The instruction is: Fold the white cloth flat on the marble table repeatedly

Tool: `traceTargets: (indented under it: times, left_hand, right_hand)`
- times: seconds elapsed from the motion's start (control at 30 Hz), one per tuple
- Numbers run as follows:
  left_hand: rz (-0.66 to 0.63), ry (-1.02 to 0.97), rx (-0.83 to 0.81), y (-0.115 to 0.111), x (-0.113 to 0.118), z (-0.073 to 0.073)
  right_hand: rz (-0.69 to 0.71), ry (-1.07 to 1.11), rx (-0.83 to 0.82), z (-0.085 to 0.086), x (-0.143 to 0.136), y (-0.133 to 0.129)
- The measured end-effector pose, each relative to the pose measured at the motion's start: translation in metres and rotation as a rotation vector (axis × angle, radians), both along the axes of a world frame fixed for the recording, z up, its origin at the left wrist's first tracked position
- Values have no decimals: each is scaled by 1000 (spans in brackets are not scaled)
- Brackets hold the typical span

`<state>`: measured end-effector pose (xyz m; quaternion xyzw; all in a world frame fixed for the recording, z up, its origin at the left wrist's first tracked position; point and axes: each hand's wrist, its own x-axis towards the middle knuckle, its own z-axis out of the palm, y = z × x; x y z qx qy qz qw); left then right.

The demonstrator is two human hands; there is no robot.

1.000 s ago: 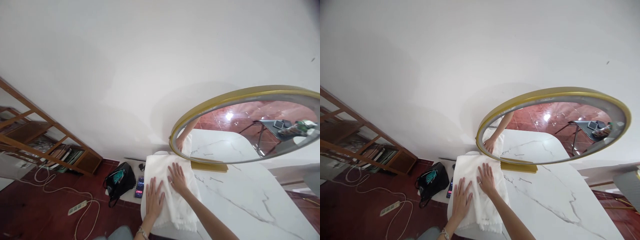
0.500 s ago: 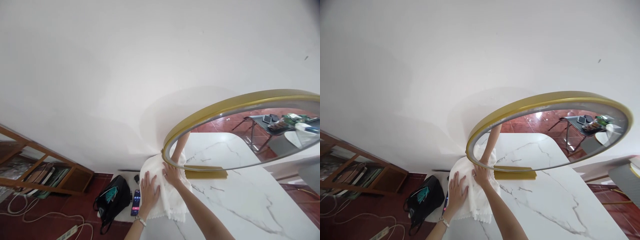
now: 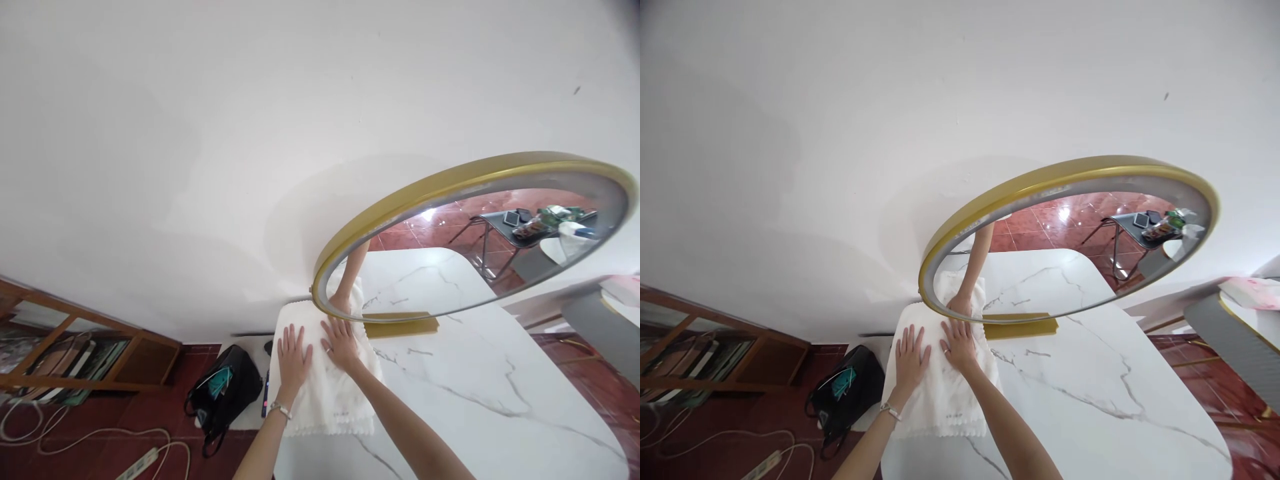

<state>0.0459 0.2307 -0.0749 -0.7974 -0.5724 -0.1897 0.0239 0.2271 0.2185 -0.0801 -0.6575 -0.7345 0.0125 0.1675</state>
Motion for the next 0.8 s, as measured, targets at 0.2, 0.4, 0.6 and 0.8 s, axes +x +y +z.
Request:
traceTargets:
  times: [0.2, 0.4, 0.6, 0.8]
  left_hand:
    - [-8, 15, 12, -57, 1, 5]
    - [-51, 7, -69, -143, -10, 5]
    - [-78, 75, -66, -203, -41, -4]
    - [-119, 112, -16, -180, -46, 4]
  right_hand:
    - [55, -16, 45, 2, 6, -51]
    - [8, -34, 34, 2, 5, -114]
    - [-41, -47, 46, -5, 4, -140]
    - [-2, -52, 44, -5, -1, -114]
